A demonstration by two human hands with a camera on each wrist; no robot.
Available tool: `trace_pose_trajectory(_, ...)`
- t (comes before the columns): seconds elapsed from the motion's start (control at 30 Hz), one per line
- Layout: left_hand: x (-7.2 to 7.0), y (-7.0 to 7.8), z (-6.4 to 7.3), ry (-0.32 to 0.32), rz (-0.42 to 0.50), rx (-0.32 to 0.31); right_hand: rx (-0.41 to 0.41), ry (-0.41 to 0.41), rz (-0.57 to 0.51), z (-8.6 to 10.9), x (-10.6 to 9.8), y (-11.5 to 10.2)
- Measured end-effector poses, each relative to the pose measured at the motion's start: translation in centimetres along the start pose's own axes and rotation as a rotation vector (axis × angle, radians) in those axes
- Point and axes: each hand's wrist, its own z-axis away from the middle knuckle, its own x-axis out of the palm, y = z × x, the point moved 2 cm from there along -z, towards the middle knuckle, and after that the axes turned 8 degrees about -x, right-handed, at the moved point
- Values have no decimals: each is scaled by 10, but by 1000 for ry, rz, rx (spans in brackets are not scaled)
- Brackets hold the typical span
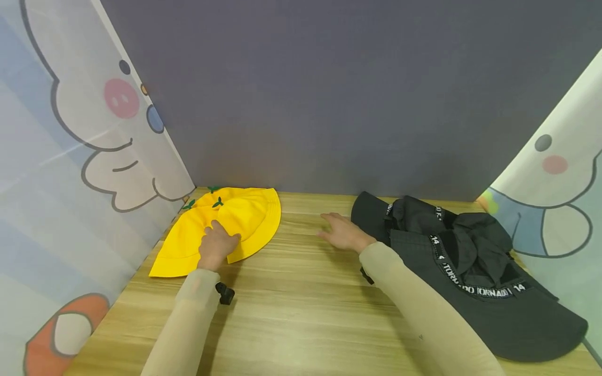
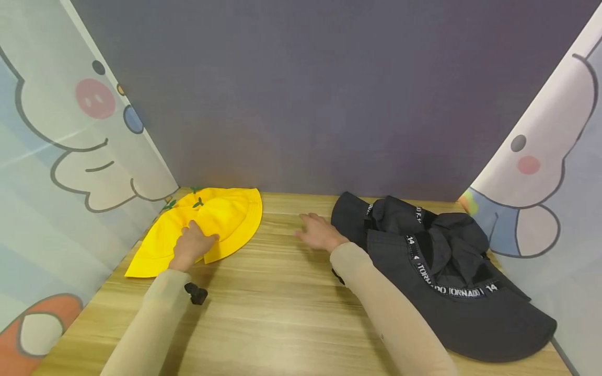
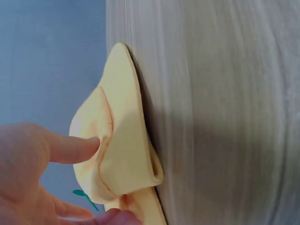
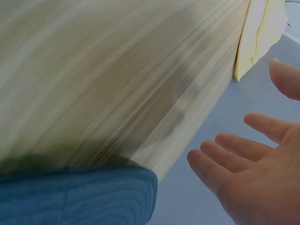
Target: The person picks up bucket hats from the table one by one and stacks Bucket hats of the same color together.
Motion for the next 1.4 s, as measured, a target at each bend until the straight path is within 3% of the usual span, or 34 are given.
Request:
trace_pose_trajectory(0.2,-1,-5,-7,-36,89,-25,7,-20,-39,-12,3,-5)
trace_pose_trajectory(0.43,0,-3,-11,-58,105,27,22,-20,-101,-23,6,-13)
trace_pose_trajectory(0.6,1,1,-11,-42,83,103,29,-32,-135,-32,7,-21)
trace_pose_trajectory(0.83,3,5,-11,-24,41,189,8,-32,-77,-43,6,-28)
trace_pose_trajectory(1.17,10,15,-8,-20,62,380,32,-23,-48,-51,11,-24)
trace_pose_trajectory(1.4,12,22,-7,19,65,443,67,78,-106,-52,14,-11)
